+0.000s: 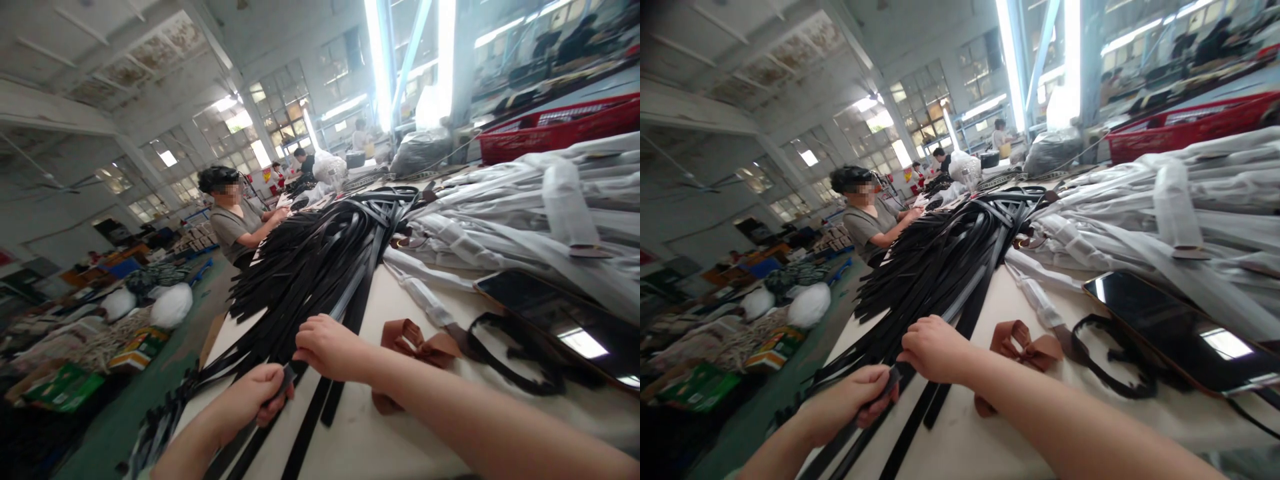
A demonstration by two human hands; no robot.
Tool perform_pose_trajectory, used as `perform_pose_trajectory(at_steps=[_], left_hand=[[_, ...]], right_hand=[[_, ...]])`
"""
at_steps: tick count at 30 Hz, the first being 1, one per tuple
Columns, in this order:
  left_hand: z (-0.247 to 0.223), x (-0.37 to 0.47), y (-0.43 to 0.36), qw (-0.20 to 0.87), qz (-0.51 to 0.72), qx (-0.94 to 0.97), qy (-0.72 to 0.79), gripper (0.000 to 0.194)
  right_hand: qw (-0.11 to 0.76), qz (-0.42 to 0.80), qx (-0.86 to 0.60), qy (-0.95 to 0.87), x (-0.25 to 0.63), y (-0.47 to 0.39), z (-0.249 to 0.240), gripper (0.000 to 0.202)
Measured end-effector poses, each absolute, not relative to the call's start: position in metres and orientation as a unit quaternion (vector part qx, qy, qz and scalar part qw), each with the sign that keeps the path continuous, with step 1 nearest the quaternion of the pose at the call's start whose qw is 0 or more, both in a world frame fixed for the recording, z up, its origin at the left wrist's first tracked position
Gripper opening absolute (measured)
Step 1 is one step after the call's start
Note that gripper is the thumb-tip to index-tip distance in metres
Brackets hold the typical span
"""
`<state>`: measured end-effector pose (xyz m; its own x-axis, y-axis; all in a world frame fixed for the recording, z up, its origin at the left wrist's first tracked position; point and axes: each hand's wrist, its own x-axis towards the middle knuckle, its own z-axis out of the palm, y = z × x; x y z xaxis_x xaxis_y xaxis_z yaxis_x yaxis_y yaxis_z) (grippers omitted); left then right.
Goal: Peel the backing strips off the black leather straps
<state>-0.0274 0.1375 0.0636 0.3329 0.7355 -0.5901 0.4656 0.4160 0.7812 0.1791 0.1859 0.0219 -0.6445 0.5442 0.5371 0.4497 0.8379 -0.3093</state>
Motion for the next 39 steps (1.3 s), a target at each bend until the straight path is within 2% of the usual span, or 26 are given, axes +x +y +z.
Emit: perform_pose_trajectory(at_steps=[5, 11, 19, 24, 30, 36, 39], left_hand=[[0.066, -0.025, 0.132, 0.611, 0.106, 0.534, 0.575, 0.054], [0.074, -0.034, 0.13, 0.554, 0.096, 0.551, 0.617, 0.062], [0.066, -0.017, 0.141, 0.565, 0.094, 0.565, 0.594, 0.057], [0.077, -0.029, 0.143, 0.547, 0.095, 0.573, 0.603, 0.058], [0.064, -0.002, 0.152, 0.536, 0.103, 0.593, 0.592, 0.062], [0.07, -0.023, 0.154, 0.521, 0.103, 0.588, 0.611, 0.062], [0.075, -0.03, 0.156, 0.513, 0.108, 0.592, 0.612, 0.061]], right_hand=[[0.299, 0.098, -0.28, -0.907, 0.185, 0.193, 0.016, 0.027], [0.301, 0.109, -0.306, -0.897, 0.187, 0.198, 0.019, 0.02], [0.271, 0.096, -0.314, -0.905, 0.192, 0.204, 0.013, 0.024], [0.285, 0.089, -0.347, -0.889, 0.198, 0.211, 0.018, 0.023], [0.29, 0.093, -0.316, -0.899, 0.182, 0.187, 0.018, 0.021], [0.334, 0.101, -0.431, -0.832, 0.203, 0.215, 0.011, 0.024], [0.354, 0.136, -0.441, -0.813, 0.206, 0.226, 0.01, 0.024]])
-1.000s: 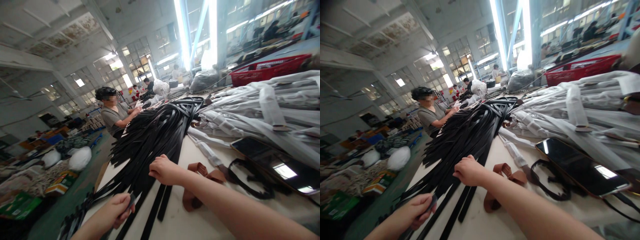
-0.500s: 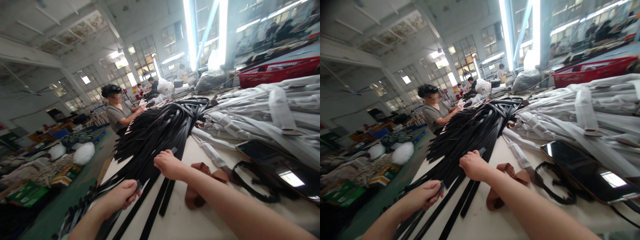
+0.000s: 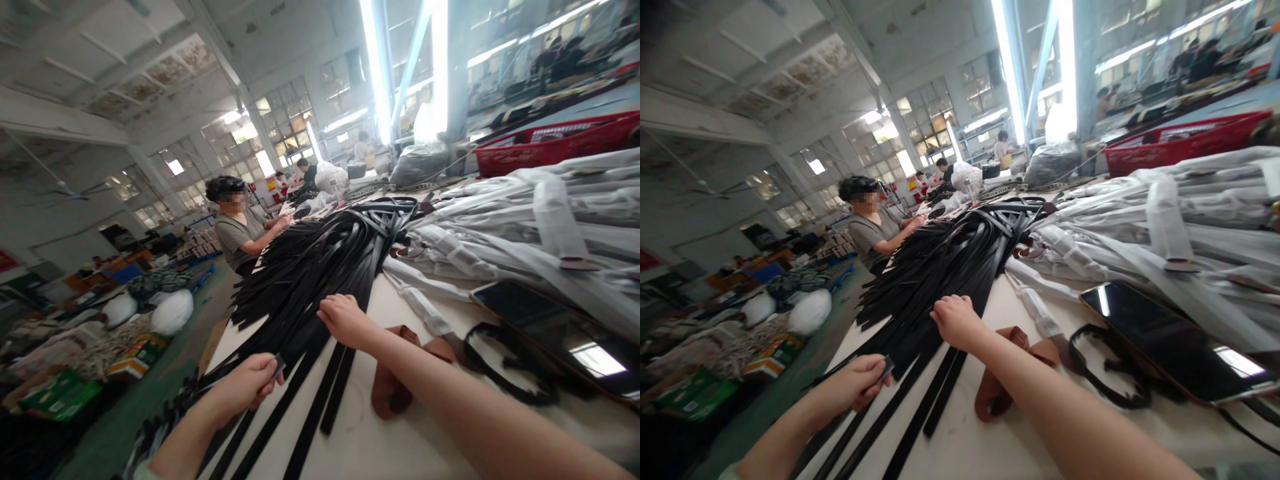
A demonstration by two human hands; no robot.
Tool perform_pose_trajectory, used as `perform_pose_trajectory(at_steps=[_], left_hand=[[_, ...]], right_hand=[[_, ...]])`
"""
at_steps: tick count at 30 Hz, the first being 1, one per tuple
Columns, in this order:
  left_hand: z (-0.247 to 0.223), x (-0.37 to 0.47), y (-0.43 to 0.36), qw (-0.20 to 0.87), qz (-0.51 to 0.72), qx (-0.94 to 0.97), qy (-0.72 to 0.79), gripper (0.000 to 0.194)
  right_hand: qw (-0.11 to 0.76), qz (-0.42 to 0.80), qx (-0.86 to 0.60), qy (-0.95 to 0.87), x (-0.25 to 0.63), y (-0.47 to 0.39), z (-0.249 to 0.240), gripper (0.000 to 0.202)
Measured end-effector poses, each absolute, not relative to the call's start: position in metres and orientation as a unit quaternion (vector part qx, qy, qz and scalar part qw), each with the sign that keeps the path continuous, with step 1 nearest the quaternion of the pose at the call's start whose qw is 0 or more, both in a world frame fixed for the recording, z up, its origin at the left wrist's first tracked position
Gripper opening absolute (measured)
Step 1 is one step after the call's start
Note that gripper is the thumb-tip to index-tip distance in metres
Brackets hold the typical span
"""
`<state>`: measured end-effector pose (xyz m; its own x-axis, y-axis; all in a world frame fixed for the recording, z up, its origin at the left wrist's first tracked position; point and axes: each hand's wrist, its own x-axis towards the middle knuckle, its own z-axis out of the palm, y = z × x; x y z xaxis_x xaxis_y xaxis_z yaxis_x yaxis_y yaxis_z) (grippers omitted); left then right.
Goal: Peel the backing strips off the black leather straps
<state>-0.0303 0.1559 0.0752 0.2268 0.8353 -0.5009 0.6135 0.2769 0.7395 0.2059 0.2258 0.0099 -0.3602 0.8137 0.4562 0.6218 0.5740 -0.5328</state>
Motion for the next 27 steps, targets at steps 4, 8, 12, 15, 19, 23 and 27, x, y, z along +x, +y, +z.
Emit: perform_pose_trajectory(at_steps=[4, 8, 12, 15, 19, 23, 27], left_hand=[[0.074, -0.017, 0.161, 0.517, 0.114, 0.596, 0.604, 0.059], [0.069, 0.0, 0.165, 0.552, 0.109, 0.592, 0.577, 0.056], [0.065, 0.009, 0.166, 0.582, 0.108, 0.577, 0.563, 0.058], [0.067, 0.007, 0.164, 0.592, 0.137, 0.568, 0.555, 0.065], [0.08, -0.026, 0.15, 0.615, 0.158, 0.552, 0.541, 0.077], [0.082, -0.089, 0.112, 0.611, 0.098, 0.536, 0.574, 0.059], [0.063, -0.149, 0.062, 0.597, 0.07, 0.519, 0.608, 0.037]], right_hand=[[0.374, 0.199, -0.384, -0.82, 0.194, 0.221, 0.008, 0.023], [0.389, 0.273, -0.324, -0.818, 0.182, 0.21, 0.006, 0.024], [0.382, 0.367, -0.291, -0.797, 0.178, 0.204, 0.003, 0.012], [0.371, 0.43, -0.287, -0.772, 0.178, 0.205, -0.001, 0.008], [0.377, 0.469, -0.306, -0.738, 0.183, 0.215, -0.004, 0.013], [0.389, 0.47, -0.334, -0.718, 0.189, 0.227, -0.01, 0.017], [0.398, 0.44, -0.352, -0.724, 0.189, 0.229, -0.014, 0.016]])
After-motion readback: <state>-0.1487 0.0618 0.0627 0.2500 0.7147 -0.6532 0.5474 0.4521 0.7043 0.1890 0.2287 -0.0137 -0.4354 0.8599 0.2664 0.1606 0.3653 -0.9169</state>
